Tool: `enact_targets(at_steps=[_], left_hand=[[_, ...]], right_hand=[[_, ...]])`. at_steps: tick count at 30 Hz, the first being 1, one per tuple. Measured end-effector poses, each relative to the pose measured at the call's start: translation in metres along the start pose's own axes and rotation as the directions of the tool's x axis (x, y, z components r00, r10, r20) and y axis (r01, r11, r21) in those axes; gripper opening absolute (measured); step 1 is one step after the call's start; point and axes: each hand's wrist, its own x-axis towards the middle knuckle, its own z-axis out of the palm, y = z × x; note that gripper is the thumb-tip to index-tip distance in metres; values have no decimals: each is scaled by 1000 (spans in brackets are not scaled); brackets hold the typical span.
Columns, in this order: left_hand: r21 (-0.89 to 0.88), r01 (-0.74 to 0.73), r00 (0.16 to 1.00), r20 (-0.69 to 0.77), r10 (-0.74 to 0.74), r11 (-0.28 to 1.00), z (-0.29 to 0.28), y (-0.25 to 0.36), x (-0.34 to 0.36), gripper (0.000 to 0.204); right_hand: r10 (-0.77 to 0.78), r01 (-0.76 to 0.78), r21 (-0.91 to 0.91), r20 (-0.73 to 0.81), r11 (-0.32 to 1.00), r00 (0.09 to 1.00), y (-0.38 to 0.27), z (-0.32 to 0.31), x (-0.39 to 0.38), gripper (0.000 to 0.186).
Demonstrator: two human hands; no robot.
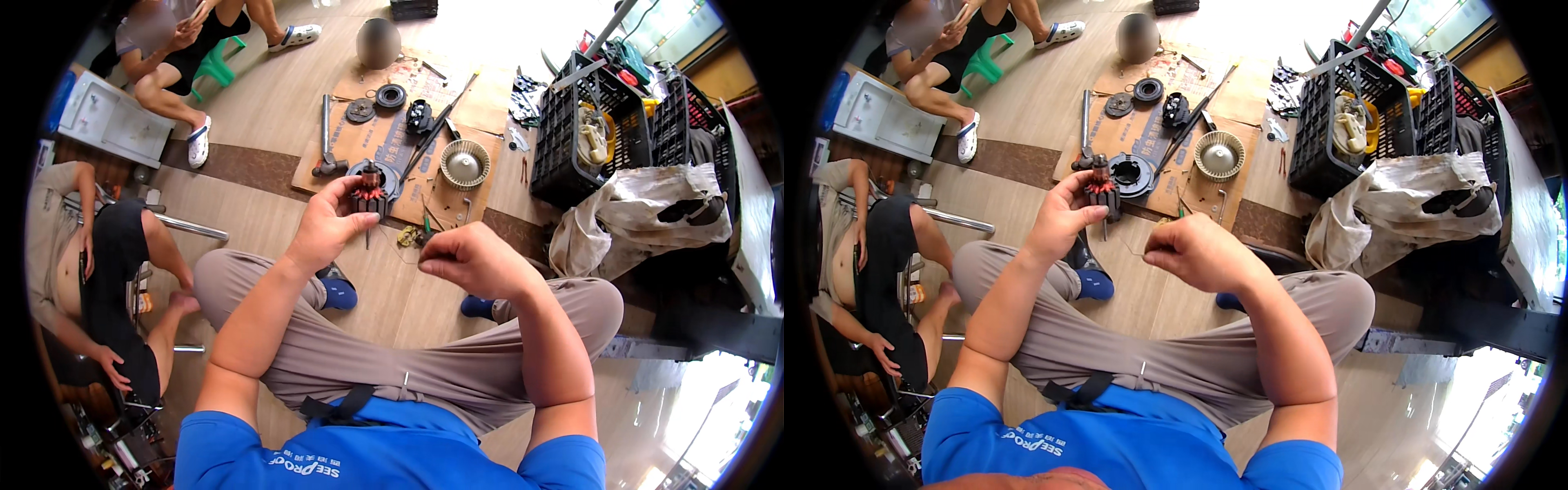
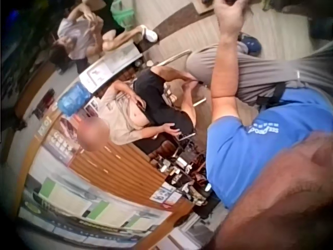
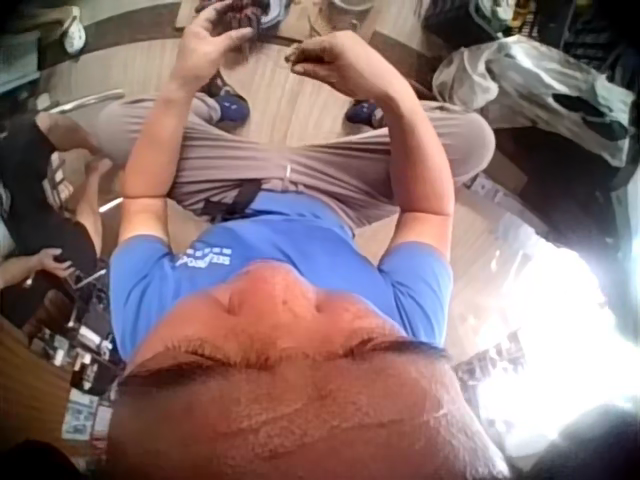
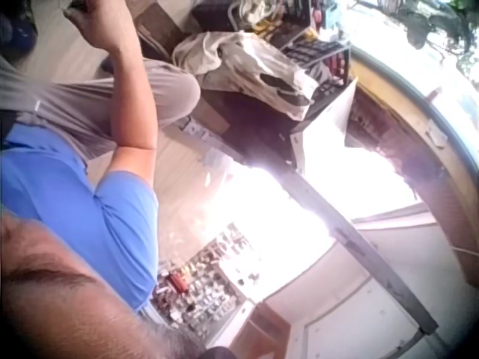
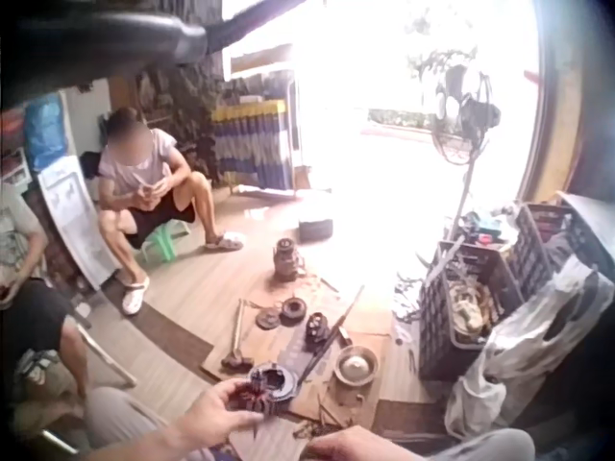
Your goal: The person assembles a small electric motor armature into a stator by hand, threading wires and placing small components onto the shaft.
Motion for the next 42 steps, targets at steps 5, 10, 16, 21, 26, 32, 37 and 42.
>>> enact_targets(at_steps=[5,10,16,21,26,32,37,42], left_hand=[[-461,-7,1000,-26,-6,888,-5,7,4,42],[-636,-29,990,87,109,771,-14,19,5,49],[-713,-110,977,49,206,693,-21,20,4,54],[-789,-105,977,32,210,606,-28,18,5,53],[-874,15,991,77,109,485,-19,20,2,52],[-776,15,964,179,197,631,-14,15,1,49],[-490,-80,949,230,218,868,-1,13,-3,56],[-453,-86,932,279,232,887,5,4,-1,63]], right_hand=[[225,-195,-434,19,880,974,11,12,1,15],[236,-284,-571,-160,770,959,38,2,3,15],[199,-319,-453,-294,832,935,29,-12,2,13],[429,-366,-511,5,778,903,37,-24,-2,29],[137,-129,-462,-17,877,990,38,-25,-20,75],[262,-489,-712,-413,504,872,7,-20,-14,58],[-216,-480,-706,-653,520,726,-11,-1,-4,49],[-174,23,-284,-521,959,836,9,18,6,39]])
